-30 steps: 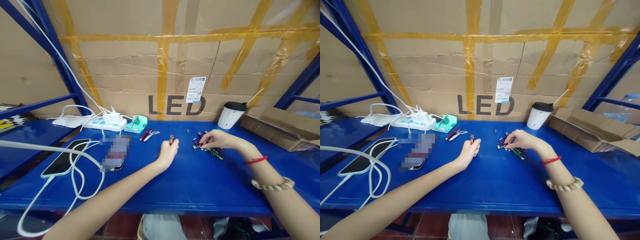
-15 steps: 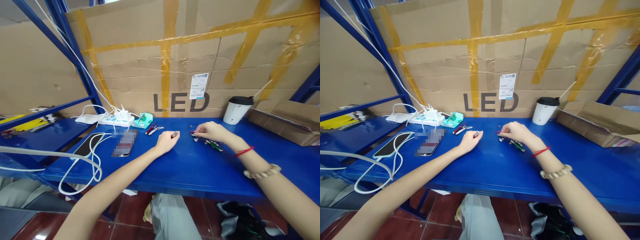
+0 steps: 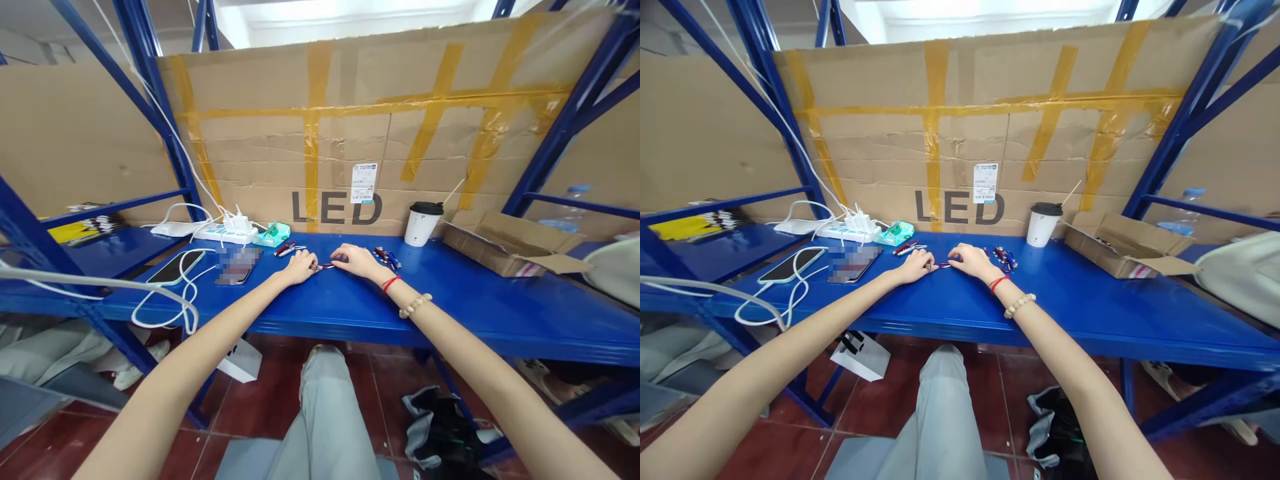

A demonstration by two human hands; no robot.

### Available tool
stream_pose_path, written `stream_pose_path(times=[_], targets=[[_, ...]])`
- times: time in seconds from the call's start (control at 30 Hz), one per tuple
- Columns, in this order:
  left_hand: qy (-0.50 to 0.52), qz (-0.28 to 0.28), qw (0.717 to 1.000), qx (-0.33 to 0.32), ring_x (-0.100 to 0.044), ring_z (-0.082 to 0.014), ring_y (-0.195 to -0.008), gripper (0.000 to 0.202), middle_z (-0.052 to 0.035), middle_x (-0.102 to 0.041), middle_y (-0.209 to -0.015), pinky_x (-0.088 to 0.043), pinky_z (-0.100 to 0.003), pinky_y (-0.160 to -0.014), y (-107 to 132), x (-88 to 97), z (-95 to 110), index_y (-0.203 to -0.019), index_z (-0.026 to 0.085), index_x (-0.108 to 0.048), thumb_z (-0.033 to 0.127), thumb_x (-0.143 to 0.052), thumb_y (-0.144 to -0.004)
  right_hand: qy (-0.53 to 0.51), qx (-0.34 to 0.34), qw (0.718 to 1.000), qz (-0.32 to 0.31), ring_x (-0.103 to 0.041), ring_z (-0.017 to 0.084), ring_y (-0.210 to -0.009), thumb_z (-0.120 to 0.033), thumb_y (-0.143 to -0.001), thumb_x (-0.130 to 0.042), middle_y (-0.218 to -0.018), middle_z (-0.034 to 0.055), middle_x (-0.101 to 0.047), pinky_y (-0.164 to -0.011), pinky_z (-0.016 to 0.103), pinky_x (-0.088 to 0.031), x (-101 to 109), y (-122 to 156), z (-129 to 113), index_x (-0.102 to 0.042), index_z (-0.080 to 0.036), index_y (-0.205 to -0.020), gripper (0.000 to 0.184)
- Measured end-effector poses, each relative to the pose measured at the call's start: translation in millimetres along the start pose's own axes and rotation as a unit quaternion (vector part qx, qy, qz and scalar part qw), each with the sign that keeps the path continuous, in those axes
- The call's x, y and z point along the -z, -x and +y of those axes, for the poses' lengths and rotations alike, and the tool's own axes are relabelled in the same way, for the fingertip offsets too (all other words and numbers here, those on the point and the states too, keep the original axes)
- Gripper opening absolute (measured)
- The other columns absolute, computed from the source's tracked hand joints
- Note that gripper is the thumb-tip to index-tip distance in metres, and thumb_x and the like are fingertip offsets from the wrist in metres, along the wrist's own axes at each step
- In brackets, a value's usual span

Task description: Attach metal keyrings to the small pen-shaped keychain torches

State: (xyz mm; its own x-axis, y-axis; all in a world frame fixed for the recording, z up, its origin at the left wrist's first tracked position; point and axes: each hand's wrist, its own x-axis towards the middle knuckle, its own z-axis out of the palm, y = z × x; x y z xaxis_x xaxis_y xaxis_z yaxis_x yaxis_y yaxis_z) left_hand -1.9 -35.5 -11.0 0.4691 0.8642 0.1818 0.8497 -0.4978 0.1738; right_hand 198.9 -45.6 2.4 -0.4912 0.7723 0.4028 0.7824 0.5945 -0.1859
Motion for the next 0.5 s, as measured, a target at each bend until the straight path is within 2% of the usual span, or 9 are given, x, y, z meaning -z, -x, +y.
stream_pose_path(times=[0.1, 0.17, 0.27, 0.33, 0.4, 0.43, 0.47, 0.5], targets=[[-0.061, -0.081, 0.994, 0.039, -0.046, -0.0227, -0.1, 0.023, -0.0107, -0.053, -0.104, -0.037, -0.031, -0.084, 0.4, 17.4, 15.2, -0.099, 0.017, -0.054, 0.032, -0.045, -0.085, 0.0, -0.006, 0.999, 0.047, -0.06, 0.015, -0.081, -0.036, -0.083, -0.052, -0.102, 0.0069, -0.06, -0.074, 0.027, -0.046, 15.7, 27.7, -15.1, -0.063, -0.019, -0.101, 0.027], [-0.076, -0.107, 0.99, 0.049, -0.051, -0.0224, -0.094, 0.02, -0.0116, -0.056, -0.101, -0.038, -0.031, -0.082, 1.4, 31.0, 26.0, -0.096, 0.015, -0.058, 0.026, -0.051, -0.081, -0.016, 0.01, 0.998, 0.064, -0.059, 0.015, -0.08, -0.035, -0.084, -0.051, -0.103, 0.0058, -0.059, -0.072, 0.027, -0.047, 31.2, 55.3, -36.4, -0.063, -0.021, -0.102, 0.026], [-0.099, -0.118, 0.986, 0.068, -0.053, -0.0249, -0.096, 0.025, -0.0141, -0.058, -0.102, -0.039, -0.034, -0.084, 7.8, 47.3, 42.6, -0.096, 0.013, -0.06, 0.012, -0.058, -0.071, -0.031, 0.005, 0.997, 0.069, -0.059, 0.015, -0.084, -0.036, -0.084, -0.051, -0.106, 0.0044, -0.058, -0.066, 0.026, -0.049, 57.6, 104.5, -77.5, -0.063, -0.024, -0.102, 0.025], [-0.118, -0.09, 0.986, 0.078, -0.047, -0.0287, -0.108, 0.037, -0.0177, -0.054, -0.112, -0.036, -0.04, -0.091, 22.7, 53.2, 58.2, -0.106, 0.011, -0.056, 0.008, -0.057, -0.069, -0.029, -0.005, 0.998, 0.053, -0.06, 0.015, -0.086, -0.038, -0.084, -0.049, -0.106, 0.0041, -0.059, -0.066, 0.026, -0.05, 71.0, 141.9, -102.3, -0.062, -0.025, -0.104, 0.027], [-0.133, -0.025, 0.989, 0.058, -0.037, -0.0296, -0.12, 0.045, -0.0207, -0.045, -0.125, -0.028, -0.044, -0.099, 55.5, 52.7, 78.0, -0.12, 0.009, -0.046, 0.01, -0.05, -0.075, -0.003, -0.026, 0.999, 0.027, -0.061, 0.018, -0.09, -0.037, -0.084, -0.047, -0.106, 0.0048, -0.06, -0.075, 0.03, -0.051, 73.9, 185.9, -118.8, -0.061, -0.026, -0.106, 0.028], [-0.13, 0.05, 0.99, 0.002, -0.037, -0.0288, -0.12, 0.043, -0.0204, -0.044, -0.126, -0.027, -0.044, -0.099, 80.7, 48.8, 87.5, -0.122, 0.009, -0.045, 0.013, -0.044, -0.079, 0.009, -0.055, 0.998, 0.003, -0.061, 0.019, -0.092, -0.037, -0.084, -0.047, -0.105, 0.0054, -0.061, -0.078, 0.033, -0.051, 69.8, 211.0, -123.0, -0.062, -0.026, -0.106, 0.029], [-0.111, 0.08, 0.989, -0.062, -0.038, -0.0275, -0.119, 0.04, -0.0181, -0.045, -0.126, -0.03, -0.043, -0.098, 111.9, 41.5, 94.9, -0.121, 0.012, -0.047, 0.018, -0.04, -0.083, 0.017, -0.098, 0.995, -0.024, -0.063, 0.021, -0.09, -0.039, -0.083, -0.047, -0.104, 0.0061, -0.063, -0.075, 0.034, -0.052, 61.9, 237.9, -124.7, -0.063, -0.025, -0.104, 0.03], [-0.083, 0.077, 0.987, -0.117, -0.041, -0.0259, -0.117, 0.037, -0.0141, -0.048, -0.125, -0.033, -0.041, -0.097, 148.2, 30.5, 98.7, -0.119, 0.018, -0.051, 0.024, -0.038, -0.085, 0.022, -0.15, 0.987, -0.049, -0.065, 0.023, -0.087, -0.043, -0.081, -0.049, -0.103, 0.007, -0.065, -0.071, 0.034, -0.054, 50.5, 266.0, -124.0, -0.064, -0.025, -0.103, 0.033]])
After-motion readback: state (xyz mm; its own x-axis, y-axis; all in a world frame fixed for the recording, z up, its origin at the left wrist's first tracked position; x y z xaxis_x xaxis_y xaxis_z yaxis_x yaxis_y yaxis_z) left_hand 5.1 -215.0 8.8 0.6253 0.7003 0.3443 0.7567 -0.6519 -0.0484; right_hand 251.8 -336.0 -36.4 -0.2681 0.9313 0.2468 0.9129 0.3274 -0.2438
